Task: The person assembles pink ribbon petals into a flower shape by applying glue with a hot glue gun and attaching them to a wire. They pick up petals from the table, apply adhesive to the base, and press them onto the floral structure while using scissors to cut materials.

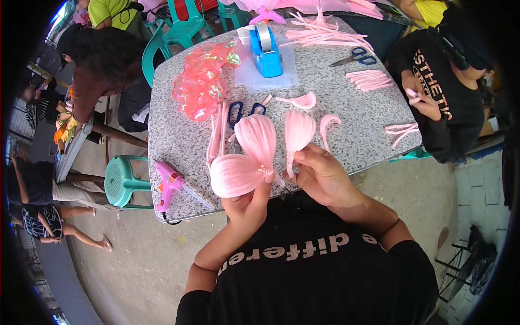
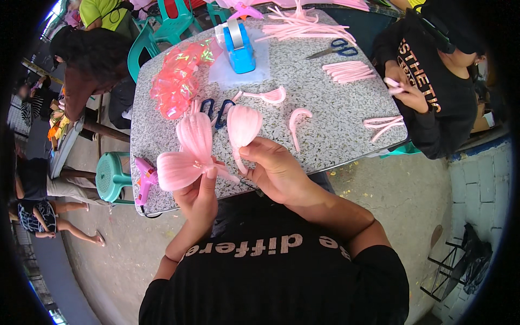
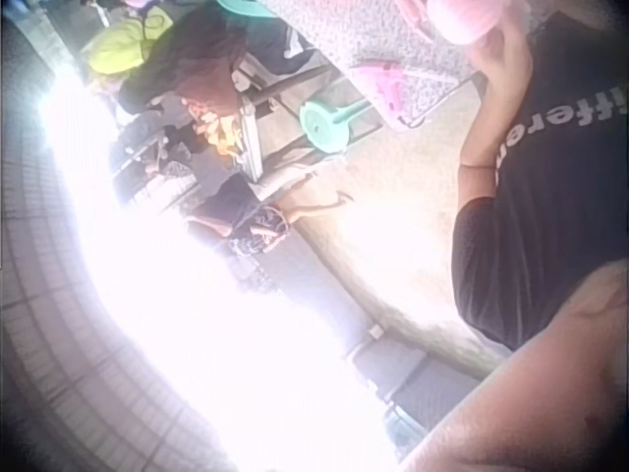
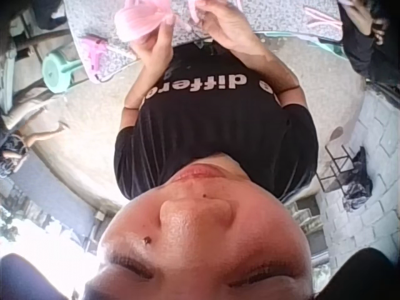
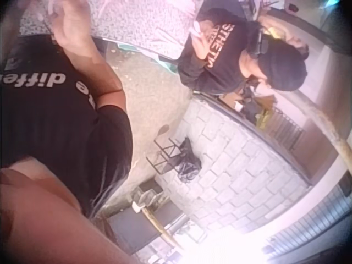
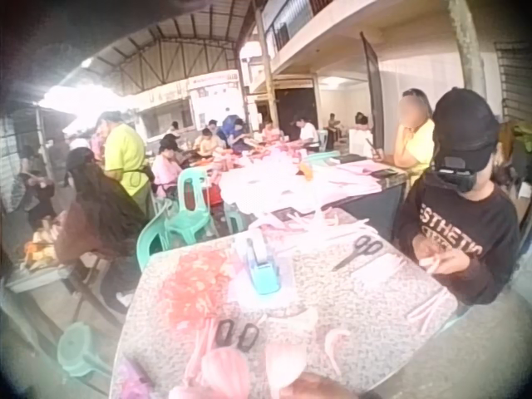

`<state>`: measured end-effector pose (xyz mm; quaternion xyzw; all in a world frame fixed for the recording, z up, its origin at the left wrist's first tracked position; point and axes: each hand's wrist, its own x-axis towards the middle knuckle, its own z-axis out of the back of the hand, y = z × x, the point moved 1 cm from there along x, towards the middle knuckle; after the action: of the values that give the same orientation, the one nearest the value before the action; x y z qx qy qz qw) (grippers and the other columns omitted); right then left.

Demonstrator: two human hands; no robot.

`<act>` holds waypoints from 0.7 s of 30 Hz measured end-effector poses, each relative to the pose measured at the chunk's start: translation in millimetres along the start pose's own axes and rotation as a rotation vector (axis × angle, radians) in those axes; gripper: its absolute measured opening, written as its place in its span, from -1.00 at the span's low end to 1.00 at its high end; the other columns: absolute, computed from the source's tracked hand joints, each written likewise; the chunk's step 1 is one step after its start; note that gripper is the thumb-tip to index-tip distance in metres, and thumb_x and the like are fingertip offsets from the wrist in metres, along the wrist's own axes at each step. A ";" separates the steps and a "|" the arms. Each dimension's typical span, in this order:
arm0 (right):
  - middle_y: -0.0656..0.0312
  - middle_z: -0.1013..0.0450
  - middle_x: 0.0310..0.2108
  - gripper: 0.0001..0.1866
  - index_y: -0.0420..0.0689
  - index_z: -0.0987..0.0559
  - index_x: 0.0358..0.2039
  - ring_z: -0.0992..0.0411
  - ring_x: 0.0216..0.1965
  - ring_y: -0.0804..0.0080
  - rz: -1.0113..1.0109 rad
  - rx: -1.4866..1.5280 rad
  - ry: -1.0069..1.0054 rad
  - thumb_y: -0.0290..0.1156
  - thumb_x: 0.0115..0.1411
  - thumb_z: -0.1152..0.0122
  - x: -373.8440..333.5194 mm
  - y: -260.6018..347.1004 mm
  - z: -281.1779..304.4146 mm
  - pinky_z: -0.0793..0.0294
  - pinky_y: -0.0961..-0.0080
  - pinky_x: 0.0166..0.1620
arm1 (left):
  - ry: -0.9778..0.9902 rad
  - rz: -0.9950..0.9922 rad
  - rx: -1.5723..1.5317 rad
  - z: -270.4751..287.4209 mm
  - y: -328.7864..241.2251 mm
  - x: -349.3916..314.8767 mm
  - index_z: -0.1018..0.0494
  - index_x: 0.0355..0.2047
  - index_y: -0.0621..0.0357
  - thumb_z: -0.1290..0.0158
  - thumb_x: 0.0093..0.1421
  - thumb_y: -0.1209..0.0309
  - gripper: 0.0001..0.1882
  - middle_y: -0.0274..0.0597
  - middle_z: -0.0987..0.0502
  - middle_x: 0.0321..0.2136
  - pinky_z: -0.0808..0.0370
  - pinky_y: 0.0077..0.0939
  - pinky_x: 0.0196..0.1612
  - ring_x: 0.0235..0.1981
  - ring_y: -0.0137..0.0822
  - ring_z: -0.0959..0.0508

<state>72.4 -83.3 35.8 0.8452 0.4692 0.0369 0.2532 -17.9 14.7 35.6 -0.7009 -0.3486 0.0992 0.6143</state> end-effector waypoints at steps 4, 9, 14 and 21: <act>0.33 -0.32 -0.43 -0.81 -0.19 -0.37 -0.34 -0.26 -0.41 0.63 0.007 -0.013 -0.016 -0.51 -0.04 0.04 -2.9 1.9 -5.3 -0.21 0.70 -0.35 | 0.017 0.016 0.048 -0.9 1.8 2.0 -0.31 -0.43 0.33 0.02 -0.11 0.65 -0.83 -0.22 -0.38 -0.44 -0.29 -0.69 -0.37 -0.43 -0.50 -0.36; 0.27 -0.34 -0.40 -0.81 -0.23 -0.38 -0.34 -0.27 -0.37 0.60 0.090 -0.077 0.126 -0.55 -0.04 0.04 -5.4 0.4 -6.4 -0.23 0.67 -0.30 | -0.021 -0.029 0.055 -6.9 -6.6 2.4 -0.31 -0.41 0.32 -0.01 -0.13 0.61 -0.79 -0.21 -0.38 -0.44 -0.30 -0.69 -0.35 -0.43 -0.54 -0.36; 0.18 -0.36 -0.39 -0.82 -0.30 -0.39 -0.37 -0.31 -0.34 0.53 0.176 -0.140 0.131 -0.60 -0.06 0.02 -13.1 1.7 -12.7 -0.27 0.63 -0.24 | 0.018 0.025 0.287 7.8 -4.2 -2.1 -0.28 -0.35 0.28 -0.06 -0.19 0.56 -0.68 -0.18 -0.38 -0.46 -0.29 -0.59 -0.33 -0.42 -0.42 -0.37; 0.15 -0.38 -0.48 -0.86 -0.33 -0.41 -0.43 -0.35 -0.42 0.52 0.214 -0.232 0.106 -0.64 -0.08 0.01 -19.5 4.3 -22.1 -0.32 0.67 -0.33 | 0.007 -0.101 0.376 13.0 5.5 -4.8 -0.31 -0.40 0.22 -0.09 -0.28 0.52 -0.66 -0.16 -0.37 -0.47 -0.25 -0.44 -0.27 -0.39 -0.25 -0.37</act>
<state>58.2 -92.3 60.3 0.8523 0.3817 0.1621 0.3187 -26.9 22.0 26.2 -0.5556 -0.3564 0.1292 0.7400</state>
